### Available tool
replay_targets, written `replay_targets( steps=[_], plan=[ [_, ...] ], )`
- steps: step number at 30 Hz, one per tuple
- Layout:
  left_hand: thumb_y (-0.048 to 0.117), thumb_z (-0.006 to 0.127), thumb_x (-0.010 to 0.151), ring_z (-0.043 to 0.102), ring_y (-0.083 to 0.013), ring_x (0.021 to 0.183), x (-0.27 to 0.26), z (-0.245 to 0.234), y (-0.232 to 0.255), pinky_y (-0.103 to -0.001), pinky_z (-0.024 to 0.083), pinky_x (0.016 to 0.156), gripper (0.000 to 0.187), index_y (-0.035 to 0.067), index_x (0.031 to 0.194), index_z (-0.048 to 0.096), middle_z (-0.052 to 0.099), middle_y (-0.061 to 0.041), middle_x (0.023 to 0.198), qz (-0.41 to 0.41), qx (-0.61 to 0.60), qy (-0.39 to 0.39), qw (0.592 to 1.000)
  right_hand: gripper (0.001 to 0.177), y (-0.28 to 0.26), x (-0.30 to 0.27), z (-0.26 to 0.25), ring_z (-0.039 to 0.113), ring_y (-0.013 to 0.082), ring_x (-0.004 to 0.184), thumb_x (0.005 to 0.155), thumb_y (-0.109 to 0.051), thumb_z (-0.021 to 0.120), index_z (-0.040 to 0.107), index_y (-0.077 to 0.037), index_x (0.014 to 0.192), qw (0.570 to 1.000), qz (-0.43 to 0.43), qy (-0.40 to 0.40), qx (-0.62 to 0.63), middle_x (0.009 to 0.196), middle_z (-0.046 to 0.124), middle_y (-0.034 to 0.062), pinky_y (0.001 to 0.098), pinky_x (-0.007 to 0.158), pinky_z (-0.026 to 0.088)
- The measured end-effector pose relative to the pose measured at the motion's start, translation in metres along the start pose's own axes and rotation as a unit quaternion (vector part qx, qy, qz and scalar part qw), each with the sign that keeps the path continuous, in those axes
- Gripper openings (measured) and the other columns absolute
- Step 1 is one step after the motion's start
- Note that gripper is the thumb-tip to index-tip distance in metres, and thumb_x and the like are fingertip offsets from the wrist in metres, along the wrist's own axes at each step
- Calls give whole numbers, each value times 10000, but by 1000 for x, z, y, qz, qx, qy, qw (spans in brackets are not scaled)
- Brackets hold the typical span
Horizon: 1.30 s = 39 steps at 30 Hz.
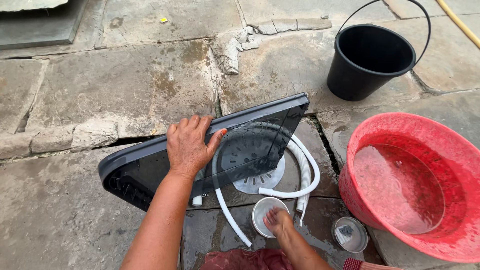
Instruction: The person washes a large black plastic appliance lid with soapy water, scrubbing different sides of the lid by hand and using a small cup to pour water over the surfaces.
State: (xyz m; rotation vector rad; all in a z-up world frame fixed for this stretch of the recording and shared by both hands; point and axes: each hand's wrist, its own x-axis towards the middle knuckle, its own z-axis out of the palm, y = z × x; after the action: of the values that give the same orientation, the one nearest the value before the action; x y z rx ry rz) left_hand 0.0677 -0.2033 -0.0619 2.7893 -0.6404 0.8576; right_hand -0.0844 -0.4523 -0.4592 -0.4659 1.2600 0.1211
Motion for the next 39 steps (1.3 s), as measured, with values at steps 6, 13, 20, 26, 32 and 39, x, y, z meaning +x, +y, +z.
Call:
replay_targets(
  steps=[6, 13, 20, 26, 32, 39],
  plan=[
    [597, 582, 952, 619, -250, 917, 1, -3, 0, -431, 425, 815, 496, 171, 1172, 709, 671, -44, 997, 12, -11, 13, 1000, 215, 2, -1, 12, 621, 235, 787, 1022, -310, 486, 601, -145, 945, 998, -9, -67, -18, 851, 634, 24, 460, 768, 571],
    [424, 600, 995, 613, -266, 968, 2, 1, -8, -458, 408, 869, 372, 136, 1206, 704, 667, -57, 1031, 5, -72, -18, 997, 230, -123, -65, 175, 656, 246, 896, 1026, -157, 504, 673, -16, 1093, 849, -146, -348, 370, 1048, 726, 126, 357, 804, 571],
    [388, 595, 958, 607, -260, 1010, 7, -1, -9, -462, 393, 879, 411, 135, 1274, 670, 673, -56, 1048, -10, -80, -47, 996, 281, -36, -145, 291, 666, 260, 865, 937, -243, 509, 681, -58, 1062, 866, -129, -465, -133, 991, 722, 120, 420, 787, 556],
    [406, 602, 966, 605, -258, 1021, 0, -2, -6, -466, 395, 887, 389, 152, 1253, 666, 665, -53, 1077, 3, -93, -15, 996, 250, -117, -77, 265, 626, 209, 851, 854, 78, 583, 653, -72, 1041, 842, -223, -491, 18, 987, 678, 90, 342, 778, 500],
    [429, 606, 971, 605, -257, 992, 3, -2, -8, -464, 398, 865, 389, 157, 1242, 671, 663, -48, 1053, -3, -86, -28, 996, 253, -108, -19, 234, 689, 172, 914, 823, -19, 579, 679, -119, 1033, 885, -233, -399, -54, 1013, 719, 18, 320, 828, 562],
    [433, 612, 981, 607, -248, 982, 4, -1, -11, -449, 407, 862, 409, 158, 1278, 669, 660, -46, 1068, 7, -92, -14, 996, 177, -19, 18, 208, 731, 157, 923, 982, -136, 632, 771, -60, 1059, 729, -342, -381, -454, 1040, 794, 49, 300, 825, 570]
  ],
)
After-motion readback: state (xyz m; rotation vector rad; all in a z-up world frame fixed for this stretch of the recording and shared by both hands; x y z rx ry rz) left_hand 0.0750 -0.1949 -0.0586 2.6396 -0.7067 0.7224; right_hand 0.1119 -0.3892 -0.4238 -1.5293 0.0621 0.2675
